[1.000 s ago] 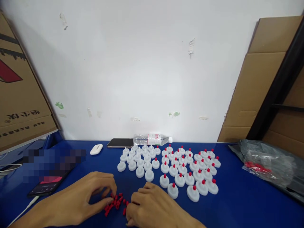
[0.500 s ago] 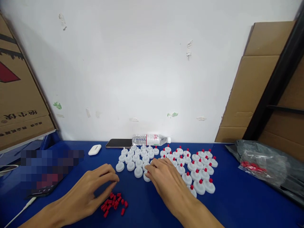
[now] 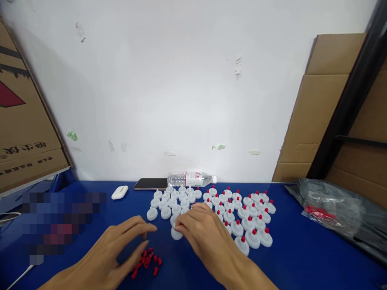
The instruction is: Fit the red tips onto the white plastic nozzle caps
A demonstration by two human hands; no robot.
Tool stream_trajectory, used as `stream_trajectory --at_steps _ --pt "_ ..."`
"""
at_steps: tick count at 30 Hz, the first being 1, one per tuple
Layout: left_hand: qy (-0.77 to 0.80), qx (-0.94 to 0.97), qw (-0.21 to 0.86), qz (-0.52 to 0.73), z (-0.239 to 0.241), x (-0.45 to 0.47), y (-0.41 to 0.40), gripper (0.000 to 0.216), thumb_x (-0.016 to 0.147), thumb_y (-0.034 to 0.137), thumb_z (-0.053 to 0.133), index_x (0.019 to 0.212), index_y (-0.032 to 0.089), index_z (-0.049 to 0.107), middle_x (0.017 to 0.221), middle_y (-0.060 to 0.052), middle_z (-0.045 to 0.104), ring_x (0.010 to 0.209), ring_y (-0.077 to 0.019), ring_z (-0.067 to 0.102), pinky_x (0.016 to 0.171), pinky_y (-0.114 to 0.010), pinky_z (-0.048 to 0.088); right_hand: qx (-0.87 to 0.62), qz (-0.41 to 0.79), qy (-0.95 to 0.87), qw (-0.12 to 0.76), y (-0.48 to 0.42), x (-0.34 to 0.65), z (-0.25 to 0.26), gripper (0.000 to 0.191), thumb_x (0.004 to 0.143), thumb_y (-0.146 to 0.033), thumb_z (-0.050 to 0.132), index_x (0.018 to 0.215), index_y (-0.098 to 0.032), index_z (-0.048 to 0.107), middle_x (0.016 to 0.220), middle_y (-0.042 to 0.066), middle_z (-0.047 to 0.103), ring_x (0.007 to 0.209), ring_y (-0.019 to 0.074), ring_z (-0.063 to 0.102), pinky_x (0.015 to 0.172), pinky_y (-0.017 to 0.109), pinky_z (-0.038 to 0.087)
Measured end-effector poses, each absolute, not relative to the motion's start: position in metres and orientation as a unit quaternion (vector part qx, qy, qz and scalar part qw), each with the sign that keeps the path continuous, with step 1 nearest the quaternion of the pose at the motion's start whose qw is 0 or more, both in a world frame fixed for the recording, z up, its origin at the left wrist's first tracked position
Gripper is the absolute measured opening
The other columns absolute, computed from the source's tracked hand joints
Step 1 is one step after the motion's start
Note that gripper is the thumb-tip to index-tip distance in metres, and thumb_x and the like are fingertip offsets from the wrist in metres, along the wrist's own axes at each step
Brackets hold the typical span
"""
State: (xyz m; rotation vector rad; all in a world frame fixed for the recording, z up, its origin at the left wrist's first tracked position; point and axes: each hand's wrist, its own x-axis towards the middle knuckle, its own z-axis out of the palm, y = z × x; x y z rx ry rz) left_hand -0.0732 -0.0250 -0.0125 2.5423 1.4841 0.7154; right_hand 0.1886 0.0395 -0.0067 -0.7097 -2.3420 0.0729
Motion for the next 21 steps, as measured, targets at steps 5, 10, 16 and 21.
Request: stream_trajectory --at_steps 5,10,16,21 --pt "0.493 0.819 0.138 0.258 -0.022 -0.074 -0.031 0.062 0.096 0.053 0.061 0.153 0.037 0.043 0.133 -0.007 0.068 0.113 -0.0298 0.065 0.099 -0.041 0.053 -0.143 0.058 -0.863 0.481 0.016 0.166 0.002 0.014 0.107 -0.02 0.056 0.097 -0.022 0.067 0.086 -0.002 0.076 0.073 0.0133 0.068 0.089 0.034 0.052" --pt "0.464 0.795 0.276 0.278 -0.007 -0.063 -0.028 0.047 0.087 0.064 0.064 0.113 0.026 0.075 0.099 -0.004 0.077 0.086 -0.0232 0.066 0.076 -0.028 0.053 -0.094 0.037 -0.851 0.515 0.008 0.16 -0.005 0.009 0.101 -0.014 0.062 0.101 -0.019 0.069 0.091 0.001 0.078 0.075 0.0138 0.073 0.081 0.03 0.054" --pt "0.467 0.779 0.335 0.251 0.007 -0.052 -0.03 0.037 0.088 0.053 0.069 0.082 0.017 0.073 0.066 0.003 0.053 0.061 -0.0122 0.039 0.055 -0.024 0.032 -0.135 0.109 -0.816 0.551 0.008 0.159 -0.011 0.007 0.103 -0.021 0.065 0.106 -0.026 0.069 0.096 -0.005 0.081 0.076 0.013 0.077 0.085 0.03 0.053" --pt "0.485 0.758 0.338 0.277 0.001 -0.051 -0.032 0.036 0.082 0.054 0.07 0.08 0.018 0.073 0.066 0.002 0.056 0.061 -0.0132 0.041 0.055 -0.023 0.034 -0.168 0.168 -0.797 0.556 0.005 0.151 -0.02 0.008 0.104 -0.033 0.064 0.1 -0.029 0.069 0.093 -0.005 0.081 0.074 0.0144 0.078 0.084 0.031 0.057"
